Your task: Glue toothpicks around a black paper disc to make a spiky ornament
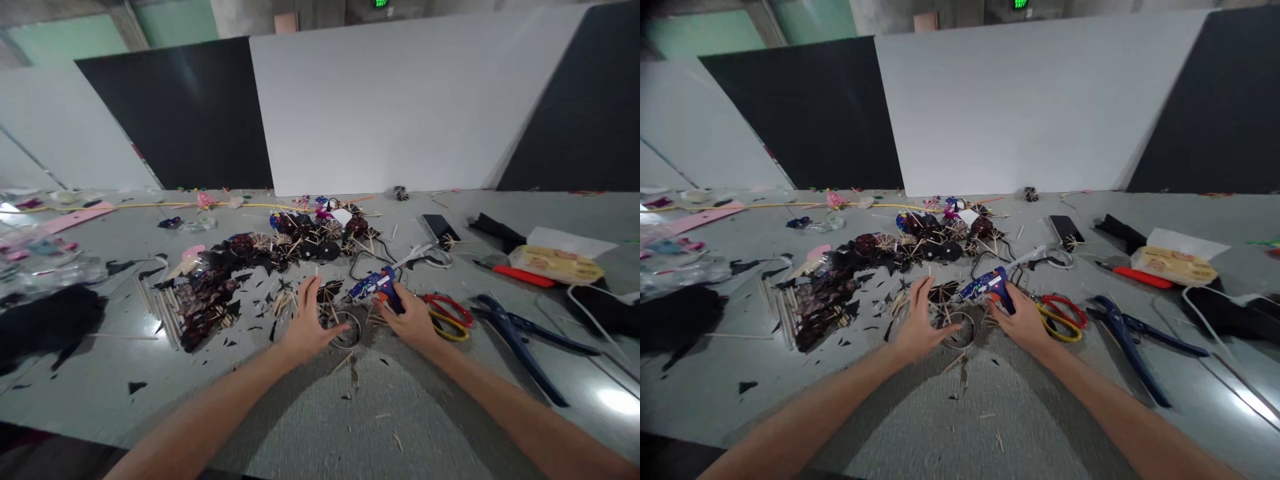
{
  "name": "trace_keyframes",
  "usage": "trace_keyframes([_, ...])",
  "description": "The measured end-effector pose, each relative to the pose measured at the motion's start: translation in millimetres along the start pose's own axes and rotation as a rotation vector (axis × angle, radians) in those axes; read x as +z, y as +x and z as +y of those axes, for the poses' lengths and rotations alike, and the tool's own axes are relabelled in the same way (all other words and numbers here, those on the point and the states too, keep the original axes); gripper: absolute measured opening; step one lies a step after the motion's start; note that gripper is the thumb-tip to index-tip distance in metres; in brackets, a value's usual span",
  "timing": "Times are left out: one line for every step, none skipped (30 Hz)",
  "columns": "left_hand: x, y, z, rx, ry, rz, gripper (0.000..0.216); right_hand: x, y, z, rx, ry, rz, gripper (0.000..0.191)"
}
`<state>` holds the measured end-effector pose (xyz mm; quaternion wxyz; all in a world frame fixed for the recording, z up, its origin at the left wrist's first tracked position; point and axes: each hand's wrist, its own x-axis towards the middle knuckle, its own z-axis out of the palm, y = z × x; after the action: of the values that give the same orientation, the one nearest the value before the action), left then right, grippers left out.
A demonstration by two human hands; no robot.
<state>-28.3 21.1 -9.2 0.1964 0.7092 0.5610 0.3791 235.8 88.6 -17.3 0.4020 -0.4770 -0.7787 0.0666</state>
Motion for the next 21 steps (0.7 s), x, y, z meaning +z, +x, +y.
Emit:
trace_keyframes([-0.3,0.0,0.6,0.0,0.002,0.003,0.108,1.2,-0.9,1.6,-0.032,-0.007,0.011,0.039])
trace_keyframes([-0.4,0.0,1.1,0.006,0.002,0.011,0.108,2.4,-1.7,3.2,-0.063,-0.013,0.02,0.039])
trace_keyframes([-0.4,0.0,1.4,0.015,0.001,0.019,0.108,3.5,-2.4,4.7,-0.091,-0.018,0.025,0.038])
trace_keyframes([-0.3,0.0,1.5,0.025,-0.001,0.025,0.109,4.5,-2.9,5.9,-0.113,-0.023,0.025,0.037])
trace_keyframes([0.0,0.1,1.4,0.032,-0.003,0.026,0.109,5.2,-3.4,6.9,-0.128,-0.027,0.027,0.037])
trace_keyframes([0.3,0.1,1.1,0.036,-0.004,0.026,0.109,5.8,-3.7,7.5,-0.137,-0.029,0.029,0.037])
trace_keyframes([0.6,0.2,0.7,0.038,-0.006,0.026,0.109,6.2,-3.8,7.9,-0.141,-0.031,0.031,0.037])
trace_keyframes([1.0,0.2,0.2,0.039,-0.009,0.027,0.109,6.5,-3.9,8.0,-0.141,-0.032,0.033,0.037])
trace_keyframes([1.3,0.3,-0.4,0.041,-0.011,0.027,0.109,6.7,-3.8,7.9,-0.142,-0.033,0.036,0.037])
trace_keyframes([1.7,0.4,-1.0,0.043,-0.013,0.029,0.11,7.0,-3.7,7.6,-0.144,-0.033,0.04,0.037])
trace_keyframes([2.0,0.5,-1.5,0.045,-0.014,0.033,0.11,7.2,-3.4,7.1,-0.151,-0.032,0.043,0.037])
trace_keyframes([2.2,0.6,-2.0,0.046,-0.013,0.036,0.11,7.4,-3.1,6.5,-0.163,-0.03,0.049,0.036])
trace_keyframes([2.4,0.6,-2.4,0.048,-0.012,0.038,0.11,7.6,-2.7,5.8,-0.18,-0.027,0.054,0.036])
trace_keyframes([2.5,0.6,-2.7,0.049,-0.011,0.04,0.111,7.7,-2.3,5.1,-0.2,-0.024,0.061,0.036])
trace_keyframes([2.5,0.6,-2.8,0.051,-0.011,0.042,0.111,7.8,-1.9,4.3,-0.222,-0.022,0.067,0.036])
trace_keyframes([2.5,0.6,-2.7,0.054,-0.012,0.043,0.111,7.9,-1.6,3.7,-0.241,-0.019,0.072,0.035])
trace_keyframes([2.3,0.5,-2.6,0.057,-0.014,0.044,0.111,7.8,-1.4,3.2,-0.257,-0.017,0.074,0.035])
trace_keyframes([2.1,0.5,-2.3,0.061,-0.018,0.044,0.111,7.8,-1.4,2.9,-0.267,-0.015,0.071,0.034])
trace_keyframes([1.9,0.6,-2.1,0.064,-0.021,0.043,0.111,7.7,-1.5,3.0,-0.275,-0.013,0.066,0.034])
trace_keyframes([1.8,0.7,-1.9,0.067,-0.022,0.041,0.111,7.6,-1.9,3.3,-0.278,-0.012,0.059,0.033])
trace_keyframes([1.6,0.8,-1.7,0.07,-0.023,0.038,0.111,7.6,-2.3,4.0,-0.277,-0.013,0.05,0.033])
